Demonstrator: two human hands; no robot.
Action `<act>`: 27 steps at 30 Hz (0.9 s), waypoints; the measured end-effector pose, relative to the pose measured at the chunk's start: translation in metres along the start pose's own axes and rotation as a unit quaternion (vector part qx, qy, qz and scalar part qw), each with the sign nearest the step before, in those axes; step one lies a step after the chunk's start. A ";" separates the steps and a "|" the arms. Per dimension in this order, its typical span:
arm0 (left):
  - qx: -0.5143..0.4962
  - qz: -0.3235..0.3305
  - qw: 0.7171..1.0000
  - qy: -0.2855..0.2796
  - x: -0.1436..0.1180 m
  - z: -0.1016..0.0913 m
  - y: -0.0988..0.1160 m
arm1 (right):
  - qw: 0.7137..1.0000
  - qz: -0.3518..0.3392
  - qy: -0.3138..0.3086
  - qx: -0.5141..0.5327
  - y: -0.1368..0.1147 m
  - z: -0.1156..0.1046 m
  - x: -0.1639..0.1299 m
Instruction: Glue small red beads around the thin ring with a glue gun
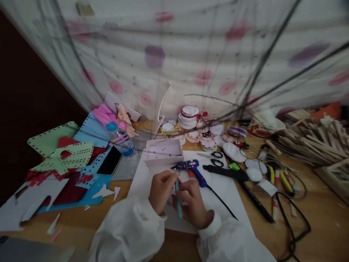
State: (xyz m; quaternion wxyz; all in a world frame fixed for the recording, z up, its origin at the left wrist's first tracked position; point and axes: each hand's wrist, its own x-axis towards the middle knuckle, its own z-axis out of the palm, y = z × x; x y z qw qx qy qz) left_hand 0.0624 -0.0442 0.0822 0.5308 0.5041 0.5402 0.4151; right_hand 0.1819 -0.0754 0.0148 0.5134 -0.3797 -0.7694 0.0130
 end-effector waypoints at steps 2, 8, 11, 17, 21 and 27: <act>0.006 -0.002 1.000 -0.006 -0.002 0.009 -0.003 | 0.999 -0.003 0.036 -0.023 0.005 -0.001 -0.003; 0.084 -0.005 0.995 -0.054 -0.001 0.018 -0.010 | 0.996 -0.002 0.050 -0.076 0.009 -0.007 -0.006; 0.122 -0.010 0.990 -0.071 0.002 0.000 -0.010 | 0.994 0.065 0.083 -0.029 0.006 -0.005 -0.002; 0.143 0.003 0.988 -0.061 0.017 -0.063 -0.024 | 0.915 0.314 0.213 0.136 0.005 0.004 0.002; 0.082 -0.129 0.967 -0.203 0.029 -0.082 -0.036 | 0.809 0.441 0.215 0.323 0.013 0.010 0.004; 0.023 -0.227 0.895 -0.383 0.044 -0.079 -0.041 | 0.681 0.523 0.253 0.446 0.017 0.024 0.013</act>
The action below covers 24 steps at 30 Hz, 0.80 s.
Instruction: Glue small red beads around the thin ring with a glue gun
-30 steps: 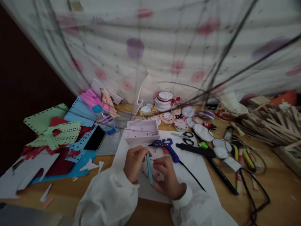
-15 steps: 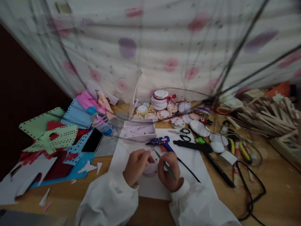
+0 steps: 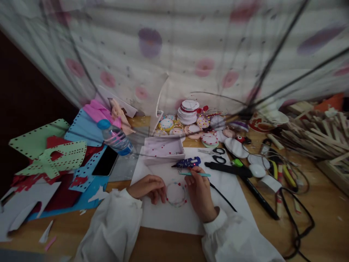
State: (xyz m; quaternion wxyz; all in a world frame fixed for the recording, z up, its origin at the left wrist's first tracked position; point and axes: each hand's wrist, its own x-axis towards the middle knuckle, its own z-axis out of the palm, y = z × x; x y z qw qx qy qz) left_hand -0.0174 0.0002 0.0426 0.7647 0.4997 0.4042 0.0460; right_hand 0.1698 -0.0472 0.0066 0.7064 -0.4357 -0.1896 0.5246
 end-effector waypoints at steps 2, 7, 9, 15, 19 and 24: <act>-0.011 0.015 0.999 -0.042 0.003 -0.003 0.000 | 1.000 0.017 -0.008 0.000 0.003 0.004 -0.002; -0.051 0.051 0.996 -0.053 0.006 -0.008 -0.007 | 0.999 0.029 -0.025 -0.026 0.008 0.005 -0.009; -0.053 0.052 0.996 -0.053 0.008 -0.009 -0.010 | 0.999 0.028 -0.026 -0.032 0.009 0.003 -0.010; -0.047 0.056 0.996 -0.054 0.011 -0.007 -0.013 | 0.989 -0.043 -0.051 -0.130 0.009 -0.004 -0.012; -0.034 0.063 0.996 -0.048 0.010 -0.004 -0.012 | 0.969 -0.115 -0.060 -0.212 0.007 -0.003 -0.016; -0.034 0.076 0.995 -0.046 0.012 -0.005 -0.018 | 0.949 -0.170 -0.085 -0.252 0.004 0.000 -0.019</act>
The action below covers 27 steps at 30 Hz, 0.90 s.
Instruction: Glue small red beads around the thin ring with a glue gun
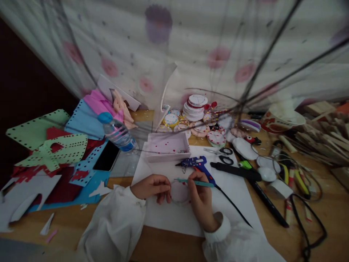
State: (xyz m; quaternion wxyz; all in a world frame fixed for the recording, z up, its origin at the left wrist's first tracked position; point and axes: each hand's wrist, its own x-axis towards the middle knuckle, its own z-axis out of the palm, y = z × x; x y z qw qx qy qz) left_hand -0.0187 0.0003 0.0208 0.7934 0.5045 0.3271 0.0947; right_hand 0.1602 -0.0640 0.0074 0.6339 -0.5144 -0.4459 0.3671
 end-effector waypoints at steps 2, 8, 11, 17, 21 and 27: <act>-0.002 -0.001 1.000 -0.004 0.000 -0.001 -0.002 | 1.000 -0.013 -0.004 -0.008 0.000 0.001 0.000; -0.026 -0.001 1.000 -0.002 0.000 0.000 0.001 | 0.999 -0.019 -0.012 -0.031 0.002 0.001 -0.001; -0.028 -0.002 1.000 -0.004 -0.001 0.001 0.003 | 0.999 -0.013 -0.017 -0.032 0.004 0.001 -0.003; -0.038 -0.004 0.999 -0.013 0.001 -0.004 -0.003 | 0.998 -0.023 -0.029 -0.047 0.005 0.001 -0.004; -0.038 -0.003 0.999 -0.023 0.003 -0.008 -0.007 | 0.994 -0.071 -0.027 -0.075 0.004 0.001 -0.003; -0.040 -0.004 0.999 -0.029 0.003 -0.009 -0.006 | 0.993 -0.070 -0.046 -0.082 0.005 0.001 -0.004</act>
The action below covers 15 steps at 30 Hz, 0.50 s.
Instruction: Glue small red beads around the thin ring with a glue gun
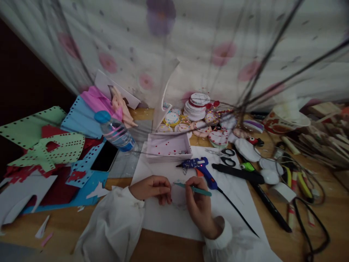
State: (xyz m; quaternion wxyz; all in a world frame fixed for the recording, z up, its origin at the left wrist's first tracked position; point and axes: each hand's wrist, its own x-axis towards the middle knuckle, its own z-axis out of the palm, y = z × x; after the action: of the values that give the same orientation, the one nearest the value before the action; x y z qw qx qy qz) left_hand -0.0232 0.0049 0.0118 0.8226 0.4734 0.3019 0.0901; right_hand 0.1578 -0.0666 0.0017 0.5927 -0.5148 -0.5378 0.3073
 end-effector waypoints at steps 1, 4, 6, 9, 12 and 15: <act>-0.001 0.001 1.000 0.000 0.000 0.000 0.000 | 1.000 0.000 -0.003 -0.003 0.000 0.000 0.000; 0.001 0.000 1.000 0.000 -0.001 0.001 0.002 | 1.000 -0.005 -0.007 -0.010 0.002 0.000 -0.001; 0.004 -0.002 1.000 -0.001 -0.001 0.001 0.003 | 1.000 -0.008 -0.009 -0.013 0.003 -0.001 -0.001; 0.002 0.000 1.000 -0.002 -0.002 0.002 0.004 | 1.000 -0.010 -0.009 -0.021 0.003 -0.002 -0.001; -0.001 0.003 1.000 -0.002 -0.002 0.001 0.003 | 1.000 -0.010 -0.002 -0.020 0.003 -0.001 0.000; 0.000 0.005 1.000 -0.001 -0.001 0.000 0.000 | 1.000 -0.002 0.009 -0.008 0.001 0.001 0.001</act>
State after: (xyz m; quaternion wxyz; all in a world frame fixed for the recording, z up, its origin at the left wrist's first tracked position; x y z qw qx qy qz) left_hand -0.0239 0.0049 0.0121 0.8226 0.4747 0.2986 0.0936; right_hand 0.1575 -0.0648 0.0014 0.5942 -0.5214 -0.5357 0.2969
